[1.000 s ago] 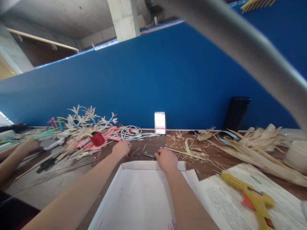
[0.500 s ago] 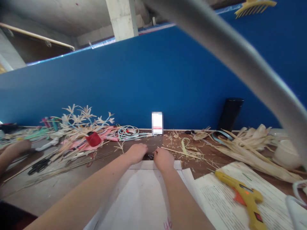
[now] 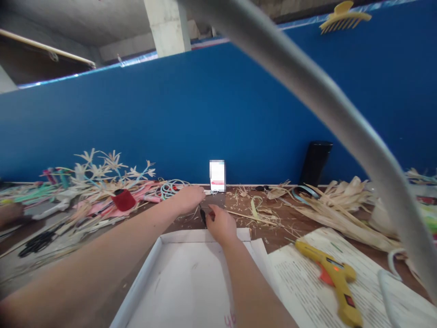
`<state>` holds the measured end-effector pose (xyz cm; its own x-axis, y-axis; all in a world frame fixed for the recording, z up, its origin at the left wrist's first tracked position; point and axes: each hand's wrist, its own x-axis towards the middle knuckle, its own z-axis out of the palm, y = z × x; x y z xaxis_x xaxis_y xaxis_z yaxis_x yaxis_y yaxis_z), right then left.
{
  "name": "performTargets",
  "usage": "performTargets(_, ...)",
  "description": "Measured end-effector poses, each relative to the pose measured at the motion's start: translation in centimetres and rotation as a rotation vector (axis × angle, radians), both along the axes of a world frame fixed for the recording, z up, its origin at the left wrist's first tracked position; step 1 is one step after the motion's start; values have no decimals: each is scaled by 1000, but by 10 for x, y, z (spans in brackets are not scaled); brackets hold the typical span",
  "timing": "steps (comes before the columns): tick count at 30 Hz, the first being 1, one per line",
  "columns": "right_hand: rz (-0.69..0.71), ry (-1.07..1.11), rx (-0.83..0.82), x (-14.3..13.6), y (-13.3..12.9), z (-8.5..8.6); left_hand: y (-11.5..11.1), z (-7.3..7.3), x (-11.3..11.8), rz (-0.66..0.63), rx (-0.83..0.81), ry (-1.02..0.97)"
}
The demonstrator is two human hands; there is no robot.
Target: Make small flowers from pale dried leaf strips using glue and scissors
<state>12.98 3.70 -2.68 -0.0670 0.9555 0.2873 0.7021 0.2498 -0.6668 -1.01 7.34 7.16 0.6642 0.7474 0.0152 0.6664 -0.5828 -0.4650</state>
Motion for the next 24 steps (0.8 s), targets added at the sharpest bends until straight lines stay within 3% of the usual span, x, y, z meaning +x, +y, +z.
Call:
performTargets(6,65,349,-6,-2,6,-5,0,27,17,45,59,36)
performTargets(9,79,510,-4,-3,13,-10,1,34,23,36,87,33)
performTargets(13,100,578,-43,-4,19,-18,2,32,27,-5,105,34)
performTargets(20,129,436,-57,-3,14,-13,-6,30,22,-119,48,-44)
performTargets(22,110,501,-62,-2,13,-9,-6,31,14,-87,99,-156)
performTargets(24,79,636,-99,-1,13,-5,-4,29,2,29,138,-234)
